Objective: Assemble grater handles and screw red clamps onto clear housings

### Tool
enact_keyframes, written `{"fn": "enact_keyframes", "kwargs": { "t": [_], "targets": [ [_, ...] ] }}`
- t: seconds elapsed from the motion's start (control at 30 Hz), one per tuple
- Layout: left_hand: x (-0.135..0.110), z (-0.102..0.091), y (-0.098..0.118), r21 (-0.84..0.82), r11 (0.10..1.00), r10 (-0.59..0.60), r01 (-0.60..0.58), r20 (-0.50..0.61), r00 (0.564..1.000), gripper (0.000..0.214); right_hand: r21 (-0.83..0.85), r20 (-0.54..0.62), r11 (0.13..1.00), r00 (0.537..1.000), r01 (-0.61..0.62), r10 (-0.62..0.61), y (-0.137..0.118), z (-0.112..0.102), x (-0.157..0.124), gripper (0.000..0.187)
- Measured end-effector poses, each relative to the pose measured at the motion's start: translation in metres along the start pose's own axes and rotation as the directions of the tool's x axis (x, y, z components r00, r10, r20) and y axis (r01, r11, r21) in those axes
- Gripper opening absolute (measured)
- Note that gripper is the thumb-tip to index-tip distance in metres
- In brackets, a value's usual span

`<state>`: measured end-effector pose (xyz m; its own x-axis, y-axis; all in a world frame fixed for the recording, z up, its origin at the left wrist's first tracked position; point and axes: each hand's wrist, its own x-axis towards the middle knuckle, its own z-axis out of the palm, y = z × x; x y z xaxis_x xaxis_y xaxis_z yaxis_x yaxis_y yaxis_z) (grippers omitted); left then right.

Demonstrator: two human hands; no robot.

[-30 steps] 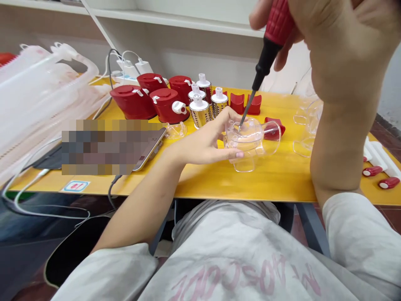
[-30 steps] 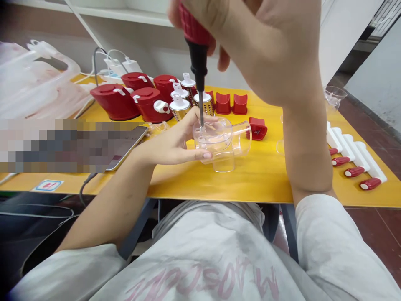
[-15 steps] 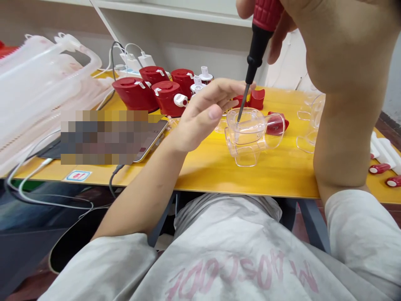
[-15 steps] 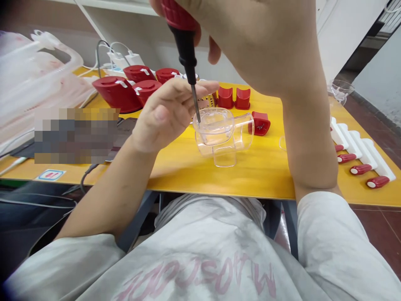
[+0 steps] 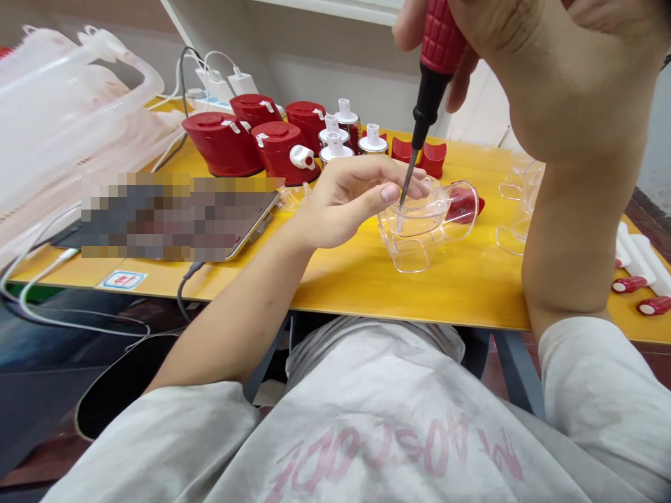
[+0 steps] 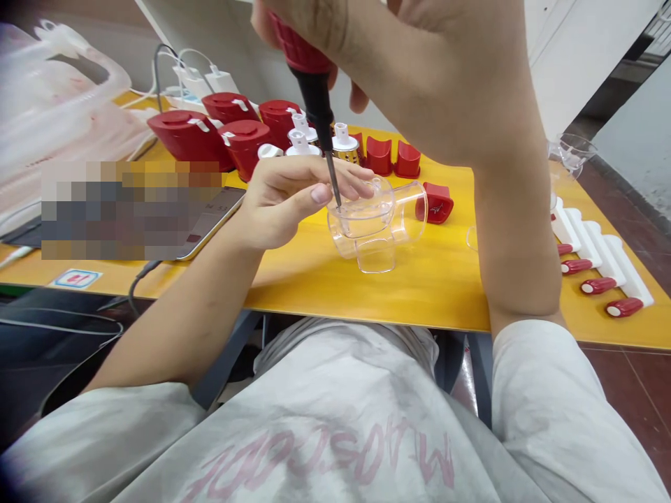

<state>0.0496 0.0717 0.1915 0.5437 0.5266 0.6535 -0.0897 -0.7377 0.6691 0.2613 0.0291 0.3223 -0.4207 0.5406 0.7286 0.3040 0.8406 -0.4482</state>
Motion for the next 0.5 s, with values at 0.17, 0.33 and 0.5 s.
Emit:
{"fn": "enact_keyframes", "kwargs": {
  "t": [0.17, 0.33, 0.5],
  "targets": [
    [0.000, 0.003, 0.000, 0.007, 1.000, -0.018, 0.018, -0.001, 1.000, 0.052, -0.126, 0.182, 0.988, 0.981, 0.087, -0.063, -0.004, -0.010, -0.009, 0.098],
    [-0.001, 0.002, -0.002, -0.011, 1.000, -0.007, 0.007, 0.000, 1.000, 0.049, -0.158, 0.197, 0.982, 0.978, 0.100, -0.068, -0.008, -0.013, -0.013, 0.111],
    [-0.001, 0.001, -0.004, 0.022, 0.999, -0.033, 0.032, 0.017, 0.999, 0.055, -0.118, 0.236, 0.982, 0.964, 0.150, -0.119, -0.003, -0.009, -0.013, 0.109]
  ]
}}
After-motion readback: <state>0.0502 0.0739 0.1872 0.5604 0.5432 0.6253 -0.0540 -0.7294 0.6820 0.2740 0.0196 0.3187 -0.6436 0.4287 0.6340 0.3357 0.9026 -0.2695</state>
